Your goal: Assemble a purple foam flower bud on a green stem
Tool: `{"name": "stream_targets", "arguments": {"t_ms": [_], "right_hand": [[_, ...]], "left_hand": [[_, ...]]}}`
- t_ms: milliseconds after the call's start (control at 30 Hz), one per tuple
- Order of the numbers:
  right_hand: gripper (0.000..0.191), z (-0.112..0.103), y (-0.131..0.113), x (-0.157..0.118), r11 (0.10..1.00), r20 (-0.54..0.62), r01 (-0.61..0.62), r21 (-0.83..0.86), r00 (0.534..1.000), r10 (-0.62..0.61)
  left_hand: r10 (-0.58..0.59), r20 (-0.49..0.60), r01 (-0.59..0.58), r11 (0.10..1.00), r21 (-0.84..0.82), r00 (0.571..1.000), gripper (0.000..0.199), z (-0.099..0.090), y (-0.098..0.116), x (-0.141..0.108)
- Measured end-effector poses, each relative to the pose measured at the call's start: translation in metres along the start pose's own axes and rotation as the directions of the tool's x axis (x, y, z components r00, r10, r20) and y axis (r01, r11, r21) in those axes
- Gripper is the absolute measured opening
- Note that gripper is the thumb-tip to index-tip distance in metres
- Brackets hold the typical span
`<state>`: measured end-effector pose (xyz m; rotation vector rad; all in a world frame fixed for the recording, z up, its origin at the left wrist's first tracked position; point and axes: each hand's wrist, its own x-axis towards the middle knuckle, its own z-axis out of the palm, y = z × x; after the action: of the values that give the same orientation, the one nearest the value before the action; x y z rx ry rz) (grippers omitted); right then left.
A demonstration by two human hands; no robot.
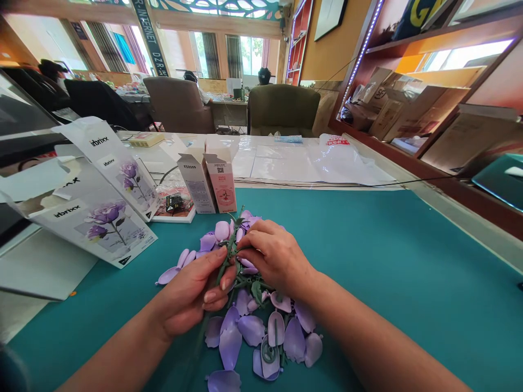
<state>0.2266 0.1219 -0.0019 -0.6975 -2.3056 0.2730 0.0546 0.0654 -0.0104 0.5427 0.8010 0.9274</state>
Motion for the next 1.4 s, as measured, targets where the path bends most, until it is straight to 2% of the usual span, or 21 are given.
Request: {"name": "stream_targets", "arguments": {"t_ms": [200, 933, 1167, 1233, 1400], "right_hand": [[0.016, -0.001, 0.001, -0.001, 0.995, -0.021, 0.08, -0.051, 0.996, -0.082], [0.021, -0.004, -0.01, 0.0, 0.986, 0.033, 0.094, -0.139, 0.995, -0.091], [0.021, 0.002, 0.001, -0.001, 0.988, -0.025, 0.125, -0.089, 0.991, -0.128], [0.019, 0.005, 0.007, 0.0, 0.989, -0.042, 0.131, -0.066, 0.99, -0.134], [0.017, 0.007, 0.017, 0.0, 0.985, -0.076, 0.134, -0.113, 0.987, -0.143]], "left_hand": [[-0.016, -0.016, 0.016, 1.0, -0.005, 1.0, 0.025, 0.001, -0.002, 0.0], [0.043, -0.084, -0.038, 0.997, 0.061, 0.996, 0.019, 0.006, -0.007, -0.001], [0.039, -0.1, -0.035, 0.998, 0.043, 0.994, 0.019, 0.006, -0.006, -0.002], [0.039, -0.109, -0.035, 0.999, 0.03, 0.993, 0.022, 0.006, -0.004, -0.002], [-0.016, -0.14, 0.015, 1.0, -0.012, 0.99, 0.044, 0.007, 0.001, -0.001]]}}
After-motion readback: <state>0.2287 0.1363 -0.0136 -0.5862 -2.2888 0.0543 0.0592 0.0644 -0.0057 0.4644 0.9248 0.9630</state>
